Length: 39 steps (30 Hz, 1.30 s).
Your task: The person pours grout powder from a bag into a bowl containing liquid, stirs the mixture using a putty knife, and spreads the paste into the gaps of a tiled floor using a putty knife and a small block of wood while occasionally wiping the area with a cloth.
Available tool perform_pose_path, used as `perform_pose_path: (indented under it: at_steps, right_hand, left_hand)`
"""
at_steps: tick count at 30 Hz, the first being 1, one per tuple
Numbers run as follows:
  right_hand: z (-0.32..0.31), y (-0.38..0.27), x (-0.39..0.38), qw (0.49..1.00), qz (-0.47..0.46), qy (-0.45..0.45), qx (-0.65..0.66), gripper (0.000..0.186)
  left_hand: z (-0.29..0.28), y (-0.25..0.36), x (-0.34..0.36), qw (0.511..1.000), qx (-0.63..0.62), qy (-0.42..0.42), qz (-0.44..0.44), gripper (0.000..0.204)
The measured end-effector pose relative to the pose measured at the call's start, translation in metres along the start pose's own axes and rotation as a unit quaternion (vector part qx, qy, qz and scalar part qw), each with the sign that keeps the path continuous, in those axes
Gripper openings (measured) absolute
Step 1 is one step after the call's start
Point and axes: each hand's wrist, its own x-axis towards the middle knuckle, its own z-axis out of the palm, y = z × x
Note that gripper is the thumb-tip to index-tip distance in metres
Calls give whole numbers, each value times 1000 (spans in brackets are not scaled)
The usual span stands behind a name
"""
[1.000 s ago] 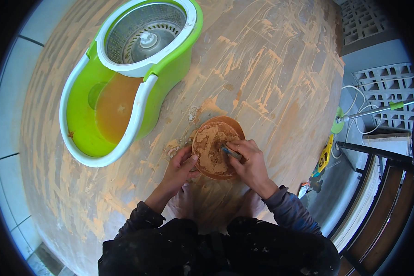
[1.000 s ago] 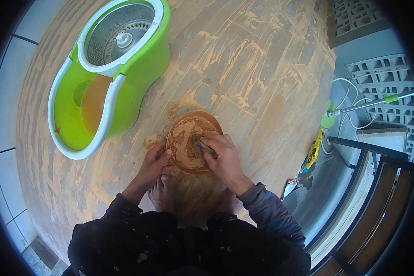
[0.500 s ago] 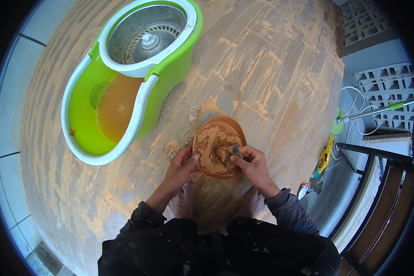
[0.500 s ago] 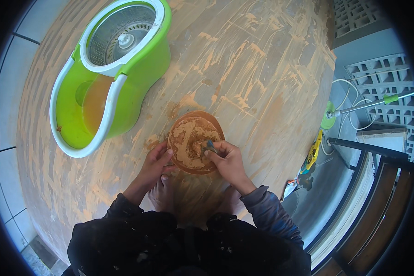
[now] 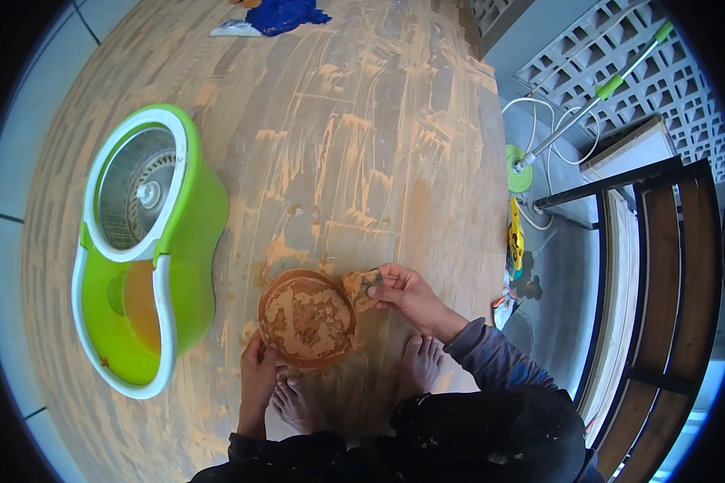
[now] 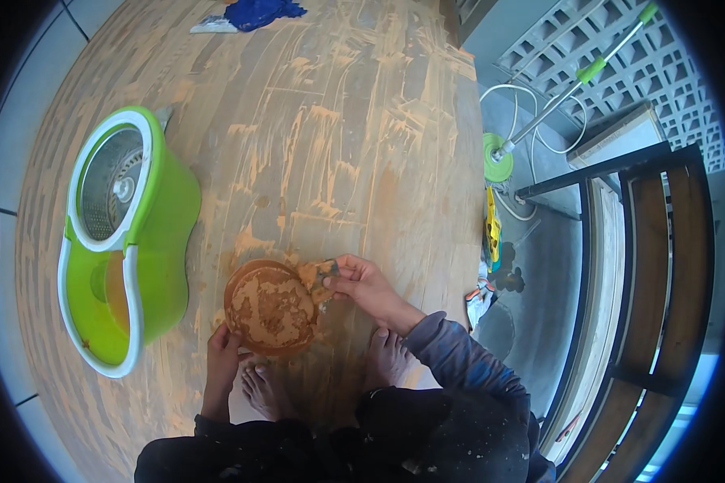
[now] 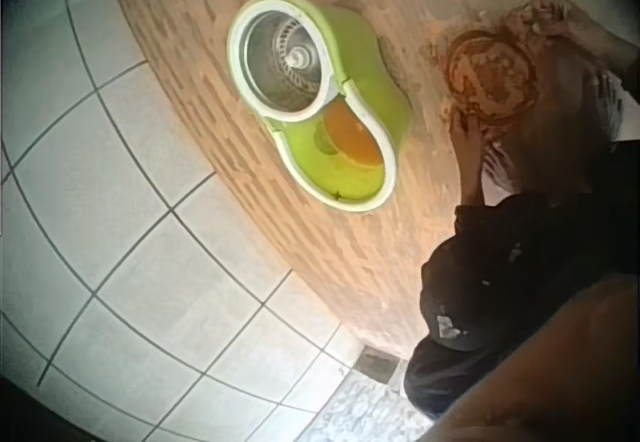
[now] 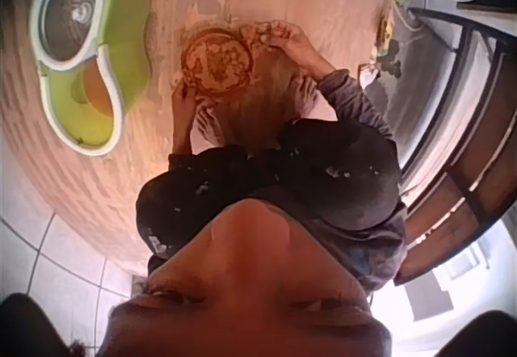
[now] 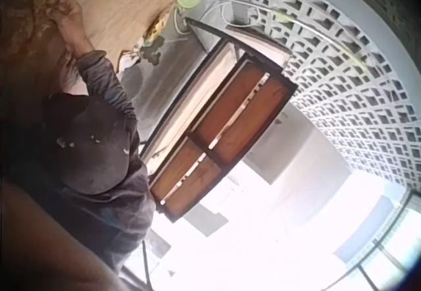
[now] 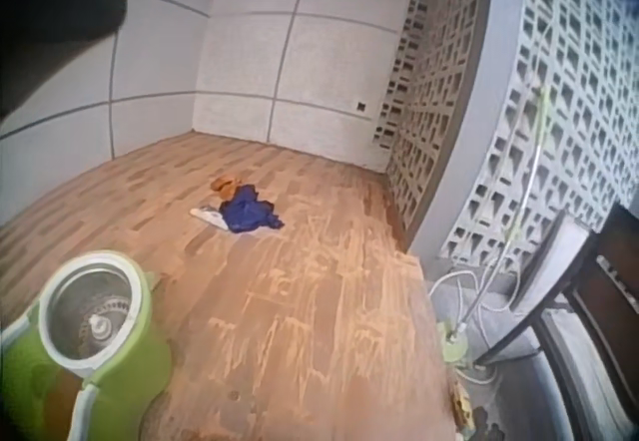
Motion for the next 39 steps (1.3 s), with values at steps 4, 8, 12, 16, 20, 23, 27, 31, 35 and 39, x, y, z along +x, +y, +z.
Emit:
perform_pose_path:
  at_steps: [4, 8, 12, 16, 20, 23, 27, 31, 35, 39]
  right_hand:
    - [-57, -49, 25, 990, -88, 93, -66, 21]
    - [-135, -105, 103, 912, -260, 162, -272, 24]
    - [-180, -196, 177, 768, -329, 278, -475, 25]
    - [-221, -252, 271, 670, -357, 325, -564, 28]
    - [-246, -278, 327, 608, -373, 333, -616, 31]
    - [-255, -286, 351, 574, -375, 335, -646, 32]
    - [-242, -265, 335, 570, -425, 268, -650, 32]
    - [-226, -240, 293, 558, -445, 194, -673, 31]
    - [-230, -268, 305, 602, -405, 231, -648, 30]
    - [-263, -315, 363, 575, -416, 325, -625, 26]
  left_hand:
    - [-22, -5, 9, 991, 129, -1, 38, 28]
    - [-30, 15, 6, 971, 237, -8, 41, 26]
    - [-33, 11, 14, 963, 265, 40, 30, 27]
    - [-49, 4, -13, 967, 187, 173, -30, 28]
    - [-54, -13, -55, 951, 217, 194, -104, 30]
    - [-47, -24, -79, 948, 210, 196, -135, 33]
    - [-37, -19, -87, 941, 169, 228, -183, 39]
    - [-39, -26, -88, 944, 118, 256, -169, 39]
    - [-47, -32, -87, 947, 127, 248, -159, 39]
    - [-52, -39, -77, 952, 99, 237, -168, 38]
